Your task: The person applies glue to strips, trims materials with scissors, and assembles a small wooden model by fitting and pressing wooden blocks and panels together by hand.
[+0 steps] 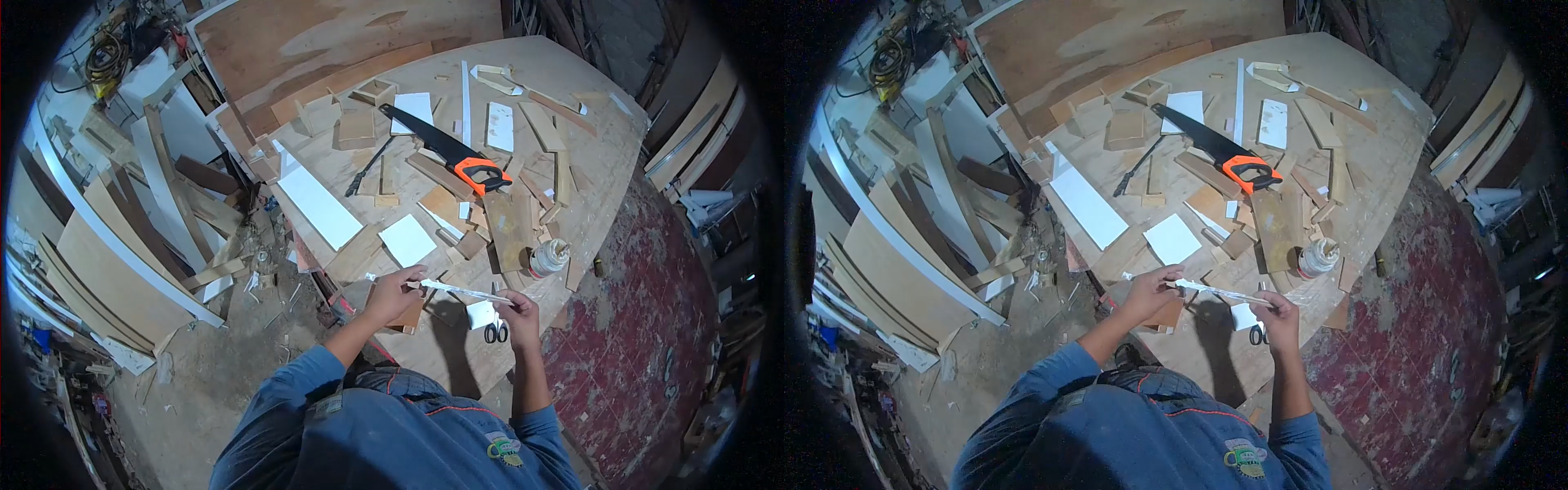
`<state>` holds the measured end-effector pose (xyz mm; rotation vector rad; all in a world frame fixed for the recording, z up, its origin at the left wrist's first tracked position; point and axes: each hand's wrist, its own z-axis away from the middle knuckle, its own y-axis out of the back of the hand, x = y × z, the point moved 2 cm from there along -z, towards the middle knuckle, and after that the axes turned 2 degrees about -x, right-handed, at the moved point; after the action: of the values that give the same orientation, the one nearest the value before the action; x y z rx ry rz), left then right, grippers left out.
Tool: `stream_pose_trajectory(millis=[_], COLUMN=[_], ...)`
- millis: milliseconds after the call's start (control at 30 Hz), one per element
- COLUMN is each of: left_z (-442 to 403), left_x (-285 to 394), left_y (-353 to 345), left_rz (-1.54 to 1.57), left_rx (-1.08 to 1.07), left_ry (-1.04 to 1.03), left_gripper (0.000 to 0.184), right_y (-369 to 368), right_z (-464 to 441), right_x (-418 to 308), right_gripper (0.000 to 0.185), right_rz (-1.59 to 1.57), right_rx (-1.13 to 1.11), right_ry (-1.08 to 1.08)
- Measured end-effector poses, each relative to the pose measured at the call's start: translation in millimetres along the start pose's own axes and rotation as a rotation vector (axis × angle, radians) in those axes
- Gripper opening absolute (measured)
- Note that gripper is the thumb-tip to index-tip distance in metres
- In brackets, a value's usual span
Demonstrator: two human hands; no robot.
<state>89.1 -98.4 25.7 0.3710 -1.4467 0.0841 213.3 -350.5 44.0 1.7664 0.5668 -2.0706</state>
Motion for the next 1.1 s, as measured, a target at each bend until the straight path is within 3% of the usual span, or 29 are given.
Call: stream_pose_trajectory(millis=[600,800,1100], left_z=[-2,-3,1], left_x=[-4,-6,4], left_y=[1,0,1], left_rz=[-0.095,-0.096,-0.120], left_rx=[0.040,0.022,0.079], left_ry=[-0.106,-0.095,-0.102], left_gripper=[0.054,0.055,0.055], right_y=[9,-5,-4], right_z=[7,9,10], right_x=[10,7,17], right_gripper=[0.017,0.014,0.013], right_rz=[-0.018,0.011,0.097], right_rx=[0.128,0.021,0.052], right_ry=[0.006,-0.055,-0.042])
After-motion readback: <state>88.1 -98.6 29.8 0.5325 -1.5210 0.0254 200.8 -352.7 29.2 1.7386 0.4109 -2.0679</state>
